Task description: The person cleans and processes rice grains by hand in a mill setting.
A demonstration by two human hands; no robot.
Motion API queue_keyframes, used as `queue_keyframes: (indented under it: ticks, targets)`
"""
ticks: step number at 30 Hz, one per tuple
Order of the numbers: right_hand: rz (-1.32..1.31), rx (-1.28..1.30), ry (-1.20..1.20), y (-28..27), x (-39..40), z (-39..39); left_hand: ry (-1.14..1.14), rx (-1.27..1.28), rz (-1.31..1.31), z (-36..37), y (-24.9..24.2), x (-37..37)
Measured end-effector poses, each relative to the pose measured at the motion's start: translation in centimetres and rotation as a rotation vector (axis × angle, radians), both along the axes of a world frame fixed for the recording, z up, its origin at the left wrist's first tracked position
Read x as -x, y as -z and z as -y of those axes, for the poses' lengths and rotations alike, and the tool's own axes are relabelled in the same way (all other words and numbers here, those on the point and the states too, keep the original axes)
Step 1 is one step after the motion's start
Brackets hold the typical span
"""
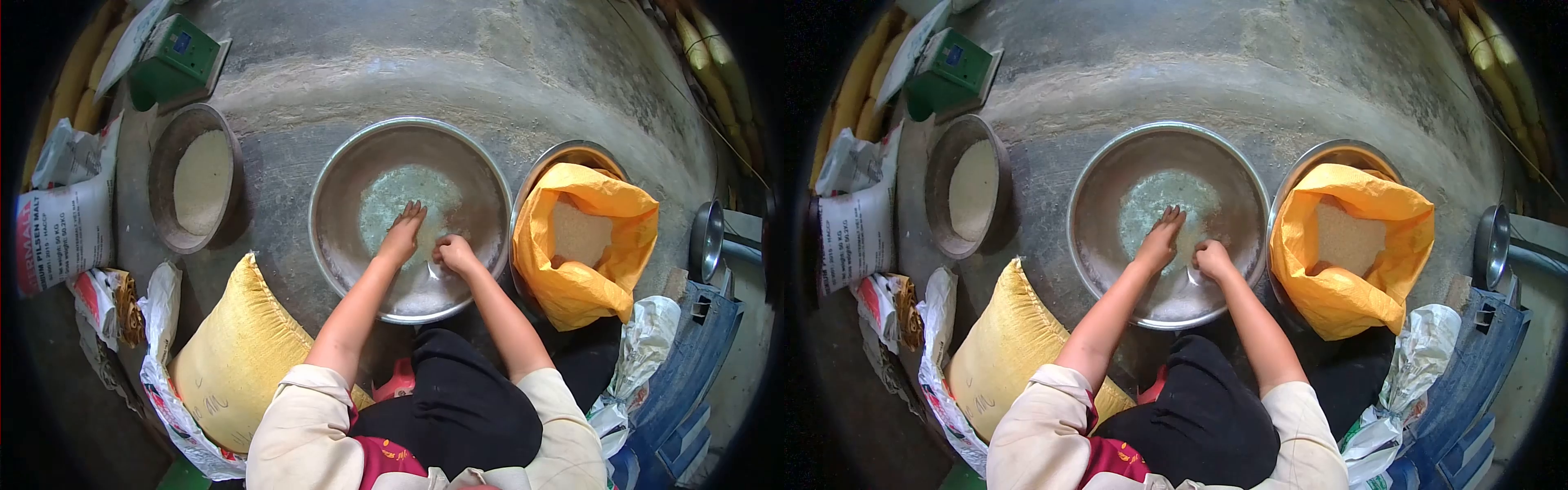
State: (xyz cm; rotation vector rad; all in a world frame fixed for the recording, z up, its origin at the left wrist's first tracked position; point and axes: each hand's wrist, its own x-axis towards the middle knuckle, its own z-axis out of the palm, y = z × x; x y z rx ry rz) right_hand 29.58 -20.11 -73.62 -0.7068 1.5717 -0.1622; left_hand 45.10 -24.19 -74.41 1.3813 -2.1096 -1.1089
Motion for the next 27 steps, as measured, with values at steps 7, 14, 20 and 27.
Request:
queue_keyframes:
  ticks: [7, 14, 20, 27]
  targets:
    - [0.071, 0.444, 0.435, -0.9, 0.6, 0.7, -0.132, 0.108, 0.01, -2.0, -0.5, -0.1]
    - [0.111, 0.477, 0.841, 1.3, 0.4, 0.8, -0.411, -0.072, -0.075, -5.3, 1.2, 2.6]
    - [0.008, 0.411, 0.718, 3.0, -3.1, -0.6, -0.804, -0.601, -0.583, -7.0, 1.4, 5.5]
    - [0.504, 0.136, 1.189, 1.2, -3.5, -2.2, -1.111, -0.873, -1.197, -6.5, -1.9, 7.1]
